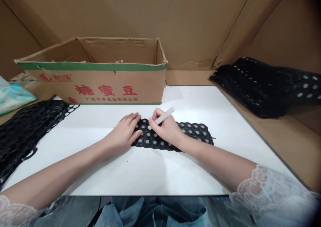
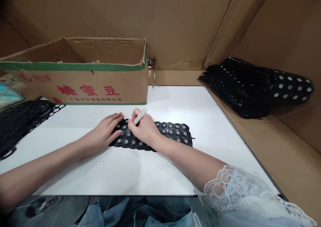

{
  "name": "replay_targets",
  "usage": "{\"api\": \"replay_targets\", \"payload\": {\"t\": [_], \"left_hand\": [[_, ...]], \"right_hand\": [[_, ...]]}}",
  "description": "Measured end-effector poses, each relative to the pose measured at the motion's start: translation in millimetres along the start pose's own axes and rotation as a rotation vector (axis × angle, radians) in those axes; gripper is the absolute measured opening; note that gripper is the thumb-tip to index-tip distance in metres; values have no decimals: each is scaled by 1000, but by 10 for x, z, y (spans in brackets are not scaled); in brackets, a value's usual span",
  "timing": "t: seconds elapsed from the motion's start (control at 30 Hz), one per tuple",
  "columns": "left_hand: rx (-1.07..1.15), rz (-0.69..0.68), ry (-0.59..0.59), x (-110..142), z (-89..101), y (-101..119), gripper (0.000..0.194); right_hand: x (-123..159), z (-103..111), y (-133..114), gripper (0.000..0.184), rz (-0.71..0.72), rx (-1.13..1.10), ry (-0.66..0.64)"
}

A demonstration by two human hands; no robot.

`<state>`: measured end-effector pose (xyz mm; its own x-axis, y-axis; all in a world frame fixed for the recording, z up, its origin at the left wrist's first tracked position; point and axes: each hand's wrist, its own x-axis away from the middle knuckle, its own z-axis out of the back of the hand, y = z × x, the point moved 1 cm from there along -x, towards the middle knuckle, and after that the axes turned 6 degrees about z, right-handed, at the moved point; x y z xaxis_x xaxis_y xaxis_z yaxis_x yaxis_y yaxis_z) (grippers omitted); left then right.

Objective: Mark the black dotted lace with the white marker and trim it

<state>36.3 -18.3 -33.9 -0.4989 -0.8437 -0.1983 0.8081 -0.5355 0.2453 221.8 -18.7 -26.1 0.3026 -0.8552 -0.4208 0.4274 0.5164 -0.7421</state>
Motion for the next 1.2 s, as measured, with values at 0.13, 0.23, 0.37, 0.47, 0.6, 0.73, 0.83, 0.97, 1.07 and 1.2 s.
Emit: {"api": "replay_targets", "payload": {"t": [0.13,0.23,0.37,0.47,0.6,0.73,0.83,0.97,1.07,1.2], "left_hand": [[120,37,-20,-5,-35,42,40],[215,135,-25,-74,37,99,32],[184,151,-39,-194,88,131,24],[183,40,-64,-225,90,103,16],[210,49,-63,-200,108,57,24],[228,99,-61,-191,125,77,23],[245,134,-69,-193,121,99,23],[253,153,-81,-186,110,105,22],[227,143,-73,-177,108,101,22],[129,116,-73,-167,85,98,21]], "right_hand": [[-8,-1,46,23,72,127,-53],[0,8,50,25,17,98,-152],[16,24,9,26,31,21,-171],[19,47,-28,27,22,-80,-97],[17,65,-55,26,3,-128,-34],[8,49,-44,27,-8,-77,-45],[-5,29,-17,25,-5,-59,-50],[-12,3,15,24,30,-86,-65],[-4,-14,31,24,48,-51,-67],[12,-51,51,27,66,19,-86]]}}
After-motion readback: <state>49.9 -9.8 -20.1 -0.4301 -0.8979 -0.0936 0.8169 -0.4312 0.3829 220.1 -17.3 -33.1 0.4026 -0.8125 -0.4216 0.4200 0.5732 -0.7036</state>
